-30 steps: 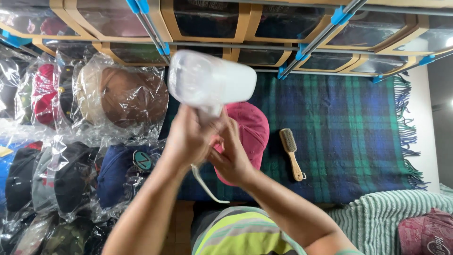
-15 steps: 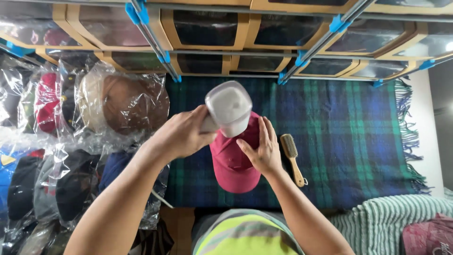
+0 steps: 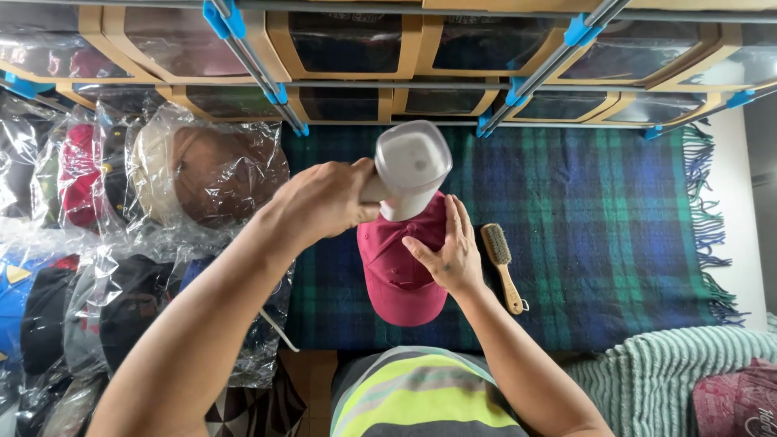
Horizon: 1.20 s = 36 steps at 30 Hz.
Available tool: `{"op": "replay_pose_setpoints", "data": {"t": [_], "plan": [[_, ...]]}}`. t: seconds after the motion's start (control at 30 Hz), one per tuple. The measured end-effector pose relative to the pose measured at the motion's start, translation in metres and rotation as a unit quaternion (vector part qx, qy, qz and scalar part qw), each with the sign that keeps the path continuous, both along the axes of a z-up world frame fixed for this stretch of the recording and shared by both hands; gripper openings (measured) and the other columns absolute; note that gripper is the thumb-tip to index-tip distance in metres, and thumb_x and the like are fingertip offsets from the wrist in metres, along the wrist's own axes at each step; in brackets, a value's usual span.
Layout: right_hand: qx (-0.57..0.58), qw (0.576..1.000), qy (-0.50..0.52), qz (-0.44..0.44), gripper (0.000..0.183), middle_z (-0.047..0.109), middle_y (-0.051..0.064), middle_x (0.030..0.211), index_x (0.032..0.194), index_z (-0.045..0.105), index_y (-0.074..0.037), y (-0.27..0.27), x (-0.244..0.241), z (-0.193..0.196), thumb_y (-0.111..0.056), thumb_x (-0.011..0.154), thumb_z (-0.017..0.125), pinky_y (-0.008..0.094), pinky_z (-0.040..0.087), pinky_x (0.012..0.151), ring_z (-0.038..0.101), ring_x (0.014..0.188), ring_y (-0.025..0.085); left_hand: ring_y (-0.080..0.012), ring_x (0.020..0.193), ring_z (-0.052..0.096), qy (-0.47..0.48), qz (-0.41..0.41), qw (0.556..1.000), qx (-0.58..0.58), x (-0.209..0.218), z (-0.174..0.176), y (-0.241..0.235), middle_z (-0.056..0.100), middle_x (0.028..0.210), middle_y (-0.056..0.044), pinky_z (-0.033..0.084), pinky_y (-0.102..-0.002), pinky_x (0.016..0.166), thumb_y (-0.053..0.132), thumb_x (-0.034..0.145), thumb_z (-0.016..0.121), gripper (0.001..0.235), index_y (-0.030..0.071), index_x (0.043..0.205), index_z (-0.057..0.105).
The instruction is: The person brushes a pink baseball cap with a wooden brush, then uses a white handheld steamer to steam the cap's surface. They rotate the cap and continue steaming different sections, occasionally brushing again. The cap remains on a plaid mat throughout the process.
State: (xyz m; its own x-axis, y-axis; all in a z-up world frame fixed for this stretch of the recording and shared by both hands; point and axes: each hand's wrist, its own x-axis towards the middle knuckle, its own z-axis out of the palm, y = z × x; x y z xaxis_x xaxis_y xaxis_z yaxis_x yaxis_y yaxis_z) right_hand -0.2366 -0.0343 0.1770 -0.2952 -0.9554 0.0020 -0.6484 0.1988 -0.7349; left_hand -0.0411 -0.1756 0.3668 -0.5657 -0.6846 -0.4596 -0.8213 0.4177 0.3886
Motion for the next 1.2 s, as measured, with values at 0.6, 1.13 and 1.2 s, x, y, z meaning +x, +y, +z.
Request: {"op": "replay_pose_setpoints", "data": {"t": [0.6,1.13,1.2], "plan": [[0.011,0.999,0.044,-0.026,0.12,0.04,0.022,0.155,0.157,0.032,-0.003,0.0,0.0,-0.014,-0.077,0.072,0.074,0.051,0.041,0.114,0.039,0.146,0.038,-0.0437,0.092,0.073,0.033,-0.047,0.998,-0.015,-0.013,0.002,0.006,0.072,0.099,-0.022,0.06,-0.054,0.078,0.037,0.09,0.068,0.047,0.005,0.124,0.06],[-0.068,0.996,0.059,0.013,0.115,0.043,0.03,0.149,0.153,0.034,0.007,-0.001,-0.002,-0.028,-0.068,0.077,0.078,0.055,0.037,0.114,0.04,0.143,0.045,-0.0357,0.09,0.074,0.06,0.025,0.997,-0.035,-0.037,-0.077,-0.064,0.074,0.098,-0.013,0.06,-0.05,0.076,0.057,0.082,0.067,0.06,0.014,0.124,0.064],[0.01,1.0,0.023,-0.009,0.118,0.035,0.026,0.156,0.156,0.03,0.002,-0.001,0.001,-0.018,-0.069,0.075,0.078,0.055,0.034,0.117,0.035,0.147,0.043,-0.0231,0.05,0.07,0.117,0.052,0.991,0.025,-0.013,-0.064,-0.066,0.071,0.071,-0.012,0.059,-0.034,0.055,0.037,0.086,0.067,0.05,0.004,0.122,0.064]]}}
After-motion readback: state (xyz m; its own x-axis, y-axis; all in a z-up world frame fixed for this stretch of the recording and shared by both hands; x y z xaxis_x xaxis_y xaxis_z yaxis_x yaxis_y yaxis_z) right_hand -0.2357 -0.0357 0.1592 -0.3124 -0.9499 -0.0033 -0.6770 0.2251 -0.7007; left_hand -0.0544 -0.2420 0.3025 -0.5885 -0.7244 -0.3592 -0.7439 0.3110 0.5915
